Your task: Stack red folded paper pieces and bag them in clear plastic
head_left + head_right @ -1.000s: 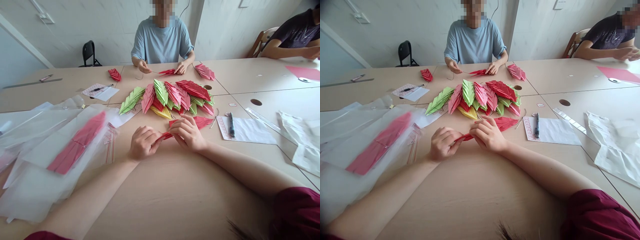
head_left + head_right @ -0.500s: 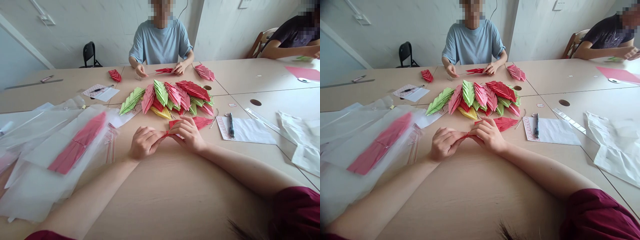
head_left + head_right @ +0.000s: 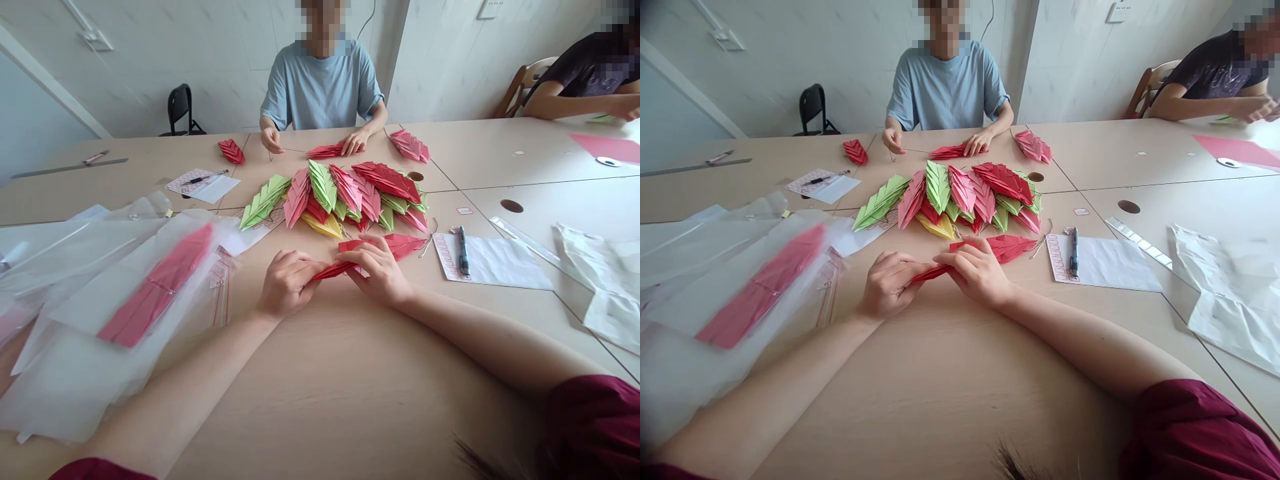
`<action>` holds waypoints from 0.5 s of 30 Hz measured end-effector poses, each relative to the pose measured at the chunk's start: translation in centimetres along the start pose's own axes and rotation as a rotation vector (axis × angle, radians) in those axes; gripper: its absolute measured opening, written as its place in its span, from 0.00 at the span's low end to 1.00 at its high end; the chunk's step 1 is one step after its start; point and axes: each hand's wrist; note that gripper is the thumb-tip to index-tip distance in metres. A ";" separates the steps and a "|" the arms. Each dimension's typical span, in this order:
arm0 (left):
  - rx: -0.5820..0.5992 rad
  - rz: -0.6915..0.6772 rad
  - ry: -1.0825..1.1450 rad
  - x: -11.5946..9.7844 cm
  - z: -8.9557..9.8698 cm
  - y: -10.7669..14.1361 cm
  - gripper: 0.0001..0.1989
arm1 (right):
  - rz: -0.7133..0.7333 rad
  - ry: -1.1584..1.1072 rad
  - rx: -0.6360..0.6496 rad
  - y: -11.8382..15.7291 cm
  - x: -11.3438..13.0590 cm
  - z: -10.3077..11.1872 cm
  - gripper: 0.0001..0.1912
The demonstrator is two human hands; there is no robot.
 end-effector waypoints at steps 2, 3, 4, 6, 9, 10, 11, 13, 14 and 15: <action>0.007 -0.006 0.001 -0.1 0.1 -0.1 0.12 | -0.003 0.001 0.012 0.0 -0.1 0.0 0.11; 0.008 -0.008 0.000 -0.1 0.1 -0.1 0.12 | -0.001 0.009 0.019 -0.1 0.0 0.1 0.11; 0.009 -0.009 -0.001 -0.1 0.0 -0.1 0.12 | 0.006 0.019 0.028 -0.1 0.0 0.2 0.11; 0.009 -0.007 -0.004 -0.2 0.0 -0.1 0.12 | 0.031 0.041 0.048 -0.2 0.2 0.3 0.11; -0.009 -0.009 -0.024 -0.4 -0.1 0.0 0.09 | 0.074 0.062 0.069 -0.3 0.5 0.4 0.13; -0.016 -0.016 -0.037 -0.4 -0.2 0.0 0.08 | 0.089 0.067 0.078 -0.3 0.5 0.4 0.14; -0.026 -0.025 -0.053 -0.5 -0.2 0.0 0.06 | 0.104 0.073 0.090 -0.3 0.6 0.4 0.15; -0.043 -0.051 -0.078 -0.6 -0.2 0.1 0.05 | 0.134 0.084 0.123 -0.2 0.7 0.4 0.17; -0.051 -0.065 -0.080 -0.6 -0.2 0.1 0.04 | 0.150 0.091 0.140 -0.1 0.7 0.4 0.18; -0.058 -0.077 -0.074 -0.6 -0.2 0.1 0.04 | 0.164 0.098 0.154 0.0 0.8 0.4 0.19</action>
Point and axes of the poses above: each hand's wrist, its own y-axis away from the middle knuckle, its own z-axis out of the back of the hand, x = y × z, and after that the axes turned 1 degree about -z, right-handed
